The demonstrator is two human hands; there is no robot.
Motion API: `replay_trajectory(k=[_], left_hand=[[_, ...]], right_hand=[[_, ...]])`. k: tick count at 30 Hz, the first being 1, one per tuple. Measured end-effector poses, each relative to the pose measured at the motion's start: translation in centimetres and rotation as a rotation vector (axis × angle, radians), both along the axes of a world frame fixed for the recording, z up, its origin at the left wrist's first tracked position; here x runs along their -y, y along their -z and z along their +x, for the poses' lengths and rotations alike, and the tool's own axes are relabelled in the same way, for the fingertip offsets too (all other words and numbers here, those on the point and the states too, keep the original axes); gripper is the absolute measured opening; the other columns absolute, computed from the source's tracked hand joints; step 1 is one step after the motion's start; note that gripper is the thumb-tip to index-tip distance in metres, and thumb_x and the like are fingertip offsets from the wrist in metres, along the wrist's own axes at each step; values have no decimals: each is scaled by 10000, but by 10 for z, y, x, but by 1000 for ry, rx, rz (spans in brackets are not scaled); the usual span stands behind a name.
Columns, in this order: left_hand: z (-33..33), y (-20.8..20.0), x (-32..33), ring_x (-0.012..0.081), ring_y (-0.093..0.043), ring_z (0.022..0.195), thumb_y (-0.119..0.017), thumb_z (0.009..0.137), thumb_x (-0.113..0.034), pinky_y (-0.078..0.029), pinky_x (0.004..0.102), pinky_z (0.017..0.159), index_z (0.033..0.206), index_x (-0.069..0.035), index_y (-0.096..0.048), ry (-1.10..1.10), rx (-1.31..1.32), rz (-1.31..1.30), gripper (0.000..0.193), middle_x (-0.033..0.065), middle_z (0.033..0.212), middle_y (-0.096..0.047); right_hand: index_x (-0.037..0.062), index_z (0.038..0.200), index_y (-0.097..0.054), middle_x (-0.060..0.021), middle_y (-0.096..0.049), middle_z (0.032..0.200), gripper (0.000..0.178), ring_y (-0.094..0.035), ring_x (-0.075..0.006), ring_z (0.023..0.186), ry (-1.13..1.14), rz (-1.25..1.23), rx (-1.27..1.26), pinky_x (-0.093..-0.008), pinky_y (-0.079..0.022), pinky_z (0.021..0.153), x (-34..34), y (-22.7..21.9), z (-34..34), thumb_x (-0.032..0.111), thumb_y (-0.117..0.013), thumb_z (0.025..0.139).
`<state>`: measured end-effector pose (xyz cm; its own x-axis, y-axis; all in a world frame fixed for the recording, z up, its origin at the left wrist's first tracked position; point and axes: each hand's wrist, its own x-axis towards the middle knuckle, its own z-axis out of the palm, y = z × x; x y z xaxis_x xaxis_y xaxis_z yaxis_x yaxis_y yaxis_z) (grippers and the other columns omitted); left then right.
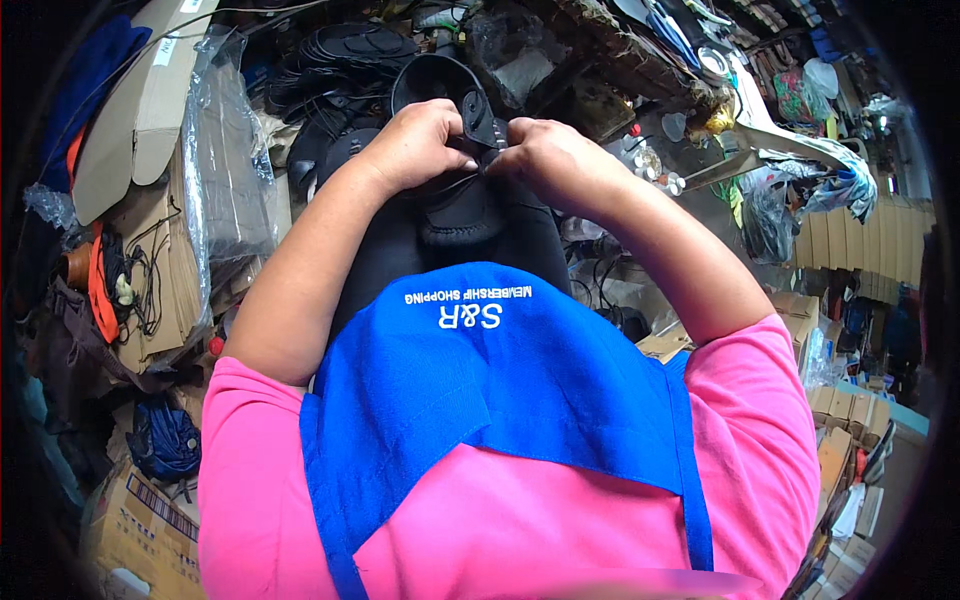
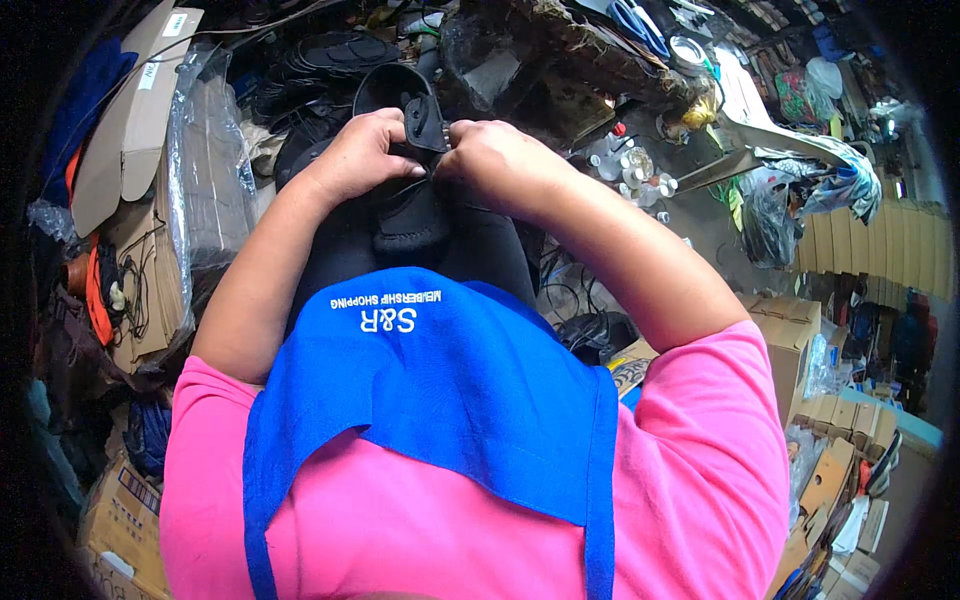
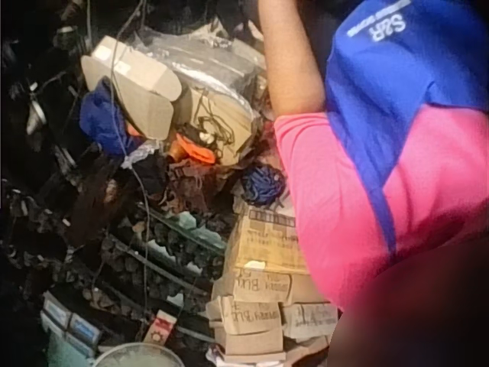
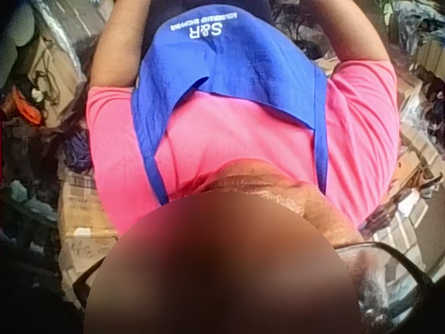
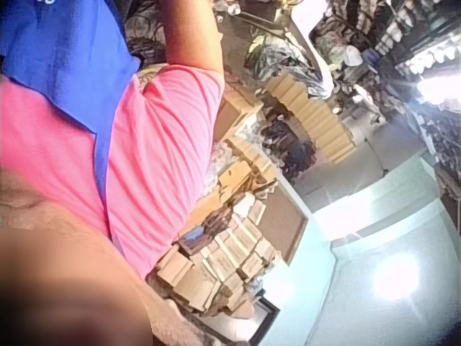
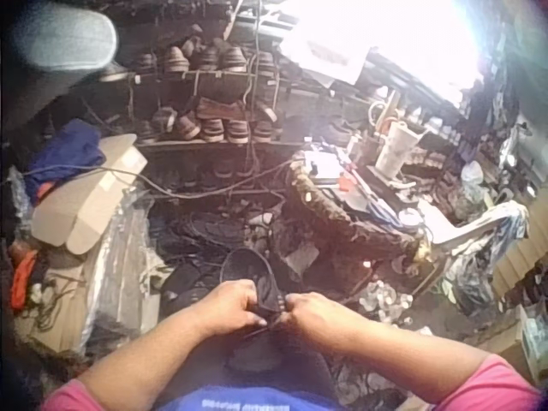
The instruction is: Manually stitching the upper part of a black shoe using thread and a needle.
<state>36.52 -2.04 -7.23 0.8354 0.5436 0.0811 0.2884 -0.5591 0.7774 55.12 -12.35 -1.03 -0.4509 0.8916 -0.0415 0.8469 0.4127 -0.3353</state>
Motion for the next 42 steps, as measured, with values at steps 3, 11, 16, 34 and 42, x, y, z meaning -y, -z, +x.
replay_trajectory(k=[3,11,16,34,42], left_hand=[[2,3,2,290,-611,913,-794,637,-138,-495,342,821,894,-77,-721,-16,45,14,274,100,952,-618],[-28,-13,57,354,-550,1115,-776,705,-210,-462,407,918,1228,-11,-509,-389,-6,159,620,175,1197,-558],[-72,-37,85,333,-578,1105,-650,818,-126,-463,395,920,1263,-6,-500,-193,-180,27,484,199,1184,-595],[-74,-6,9,139,-380,505,-470,979,-387,-456,400,769,612,-158,-382,-314,894,-1322,441,-6,568,-350],[-101,5,-36,186,-625,755,-500,952,-451,-501,347,718,886,-46,-642,-603,293,-729,434,117,869,-669]], right_hand=[[84,876,-673,-139,-588,843,117,-613,-331,842,71,-20,27,-404,-504,735,-3,13,-11,79,-609,778],[29,878,-660,-39,-597,745,117,-587,-155,738,285,-283,-420,-304,-481,707,-3,19,4,111,-703,806],[38,824,-631,24,-548,689,205,-498,-80,639,471,-551,-893,-249,-405,597,16,29,29,233,-687,855],[108,709,-575,-103,-612,675,354,-610,-302,716,155,61,162,-425,-396,689,38,42,34,388,-518,918],[65,853,-594,85,-485,737,312,-416,-26,735,584,-536,-846,-201,-360,685,56,74,30,357,-552,956]])
